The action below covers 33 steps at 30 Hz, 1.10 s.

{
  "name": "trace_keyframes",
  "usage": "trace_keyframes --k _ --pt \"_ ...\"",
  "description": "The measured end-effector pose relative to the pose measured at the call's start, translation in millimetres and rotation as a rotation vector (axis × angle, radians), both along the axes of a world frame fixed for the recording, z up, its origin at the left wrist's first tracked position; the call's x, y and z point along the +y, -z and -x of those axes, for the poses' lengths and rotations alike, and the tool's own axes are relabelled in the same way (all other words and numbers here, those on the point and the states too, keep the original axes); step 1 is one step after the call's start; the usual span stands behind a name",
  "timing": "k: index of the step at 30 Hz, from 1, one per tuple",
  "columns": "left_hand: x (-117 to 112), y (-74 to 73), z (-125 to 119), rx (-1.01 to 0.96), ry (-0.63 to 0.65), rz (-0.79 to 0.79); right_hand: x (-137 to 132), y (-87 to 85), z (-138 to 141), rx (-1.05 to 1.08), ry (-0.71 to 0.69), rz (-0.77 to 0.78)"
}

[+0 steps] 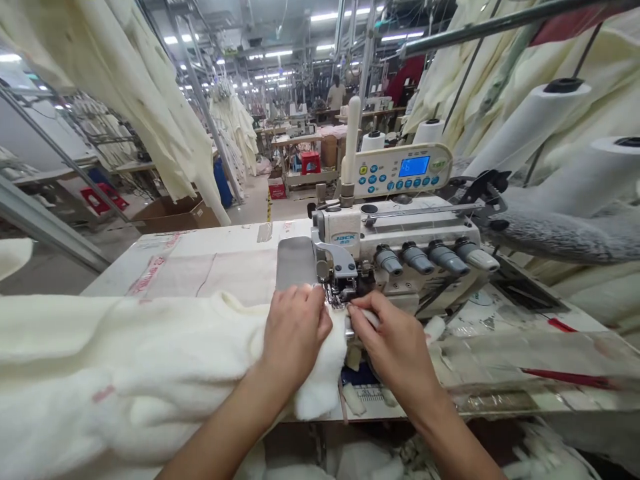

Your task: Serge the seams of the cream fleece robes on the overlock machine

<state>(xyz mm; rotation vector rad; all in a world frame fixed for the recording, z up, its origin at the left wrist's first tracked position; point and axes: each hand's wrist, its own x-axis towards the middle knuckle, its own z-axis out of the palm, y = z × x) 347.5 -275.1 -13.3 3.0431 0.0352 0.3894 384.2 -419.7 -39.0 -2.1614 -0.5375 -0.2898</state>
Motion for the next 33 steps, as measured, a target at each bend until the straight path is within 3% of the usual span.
trace_keyframes --k 13,17,23,28,30,33 --pt "-12 8.9 -4 -0.024 -0.078 -0.101 9 12.9 2 -0.285 0.11 0.086" --pt "-11 -0.7 0 0.028 -0.064 -0.076 11 13.8 3 -0.303 0.144 0.134" --pt "10 -23.2 5 0.203 0.143 0.075 13 15.6 2 -0.321 0.157 0.141" --pt "11 -17.9 0 0.152 0.104 0.108 11 12.3 6 -0.341 0.15 0.161" --pt "9 -14.1 -1 0.126 0.081 0.077 5 13.1 16 -0.405 0.176 0.127" --pt "7 -11.4 -2 0.107 0.07 0.064 -6 23.1 35 -0.455 0.262 -0.113"
